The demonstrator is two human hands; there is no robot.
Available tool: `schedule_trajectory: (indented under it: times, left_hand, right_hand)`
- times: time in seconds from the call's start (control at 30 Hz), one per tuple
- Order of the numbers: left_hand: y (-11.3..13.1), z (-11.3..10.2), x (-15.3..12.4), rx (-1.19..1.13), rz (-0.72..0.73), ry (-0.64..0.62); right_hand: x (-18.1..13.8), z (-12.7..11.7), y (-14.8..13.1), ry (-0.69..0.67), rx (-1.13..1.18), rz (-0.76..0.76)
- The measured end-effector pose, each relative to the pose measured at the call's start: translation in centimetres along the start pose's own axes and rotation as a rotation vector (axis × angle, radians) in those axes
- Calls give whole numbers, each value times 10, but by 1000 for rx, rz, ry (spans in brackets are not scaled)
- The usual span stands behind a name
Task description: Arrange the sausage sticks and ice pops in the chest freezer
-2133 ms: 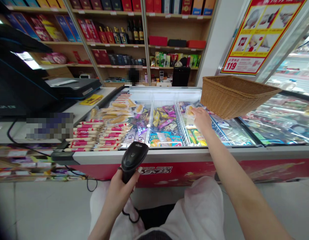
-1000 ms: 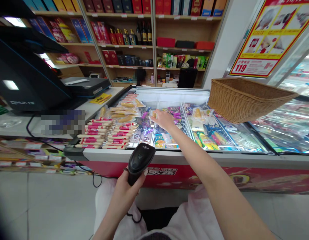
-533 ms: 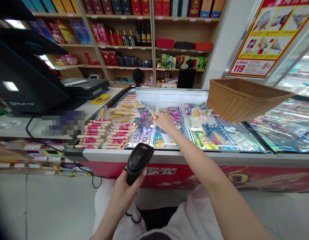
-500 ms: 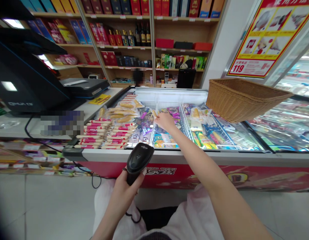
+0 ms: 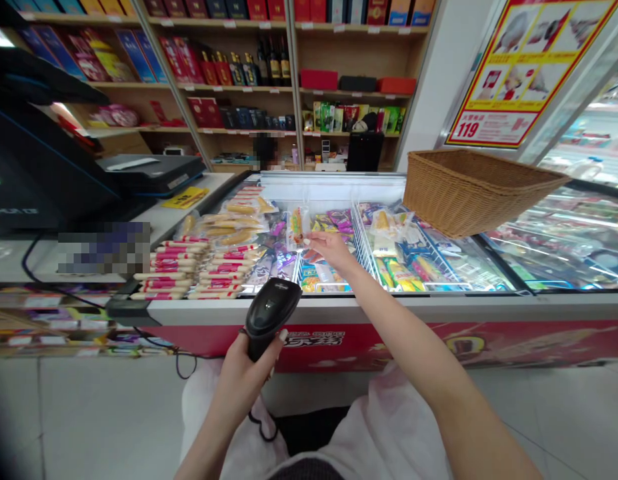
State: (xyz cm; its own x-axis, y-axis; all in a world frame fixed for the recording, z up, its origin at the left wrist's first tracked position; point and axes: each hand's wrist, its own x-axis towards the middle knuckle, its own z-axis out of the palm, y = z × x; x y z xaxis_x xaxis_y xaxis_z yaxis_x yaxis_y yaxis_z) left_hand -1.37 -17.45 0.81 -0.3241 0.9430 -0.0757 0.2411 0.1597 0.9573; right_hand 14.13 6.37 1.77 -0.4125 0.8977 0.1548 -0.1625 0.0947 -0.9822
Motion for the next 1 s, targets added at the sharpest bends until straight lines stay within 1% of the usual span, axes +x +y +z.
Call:
schedule_trajectory:
  times: [0.17, 0.23, 0.4, 0.53, 0.67, 0.77, 0.83, 0.93, 1.0]
  left_hand:
    - [8, 2, 3, -42, -16, 36]
    - [10, 3, 4, -62, -8, 36]
    - [11, 3, 5, -41, 2, 48]
    - [11, 3, 4, -66, 5, 46]
    - [7, 2, 3, -65, -8, 31]
    - [3, 0, 2, -28, -3, 27]
    - [0, -3, 1, -12, 3, 40]
    - [-3, -7, 0, -7, 7, 64]
    - [-5, -9, -1, -5, 8, 74]
  right_hand:
    - [2, -2, 6, 7, -31, -2]
    - [3, -2, 8, -12, -34, -3]
    - [3, -3, 10, -24, -58, -14]
    - [3, -4, 10, -38, -62, -22]
    - [4, -2, 9, 6, -111, -55]
    - [4, -9, 6, 133, -216, -148]
    - [2, -22, -1, 290, -368, -244]
    - [-8, -57, -19, 569, -721, -347]
    - [-17, -87, -32, 714, -983, -354]
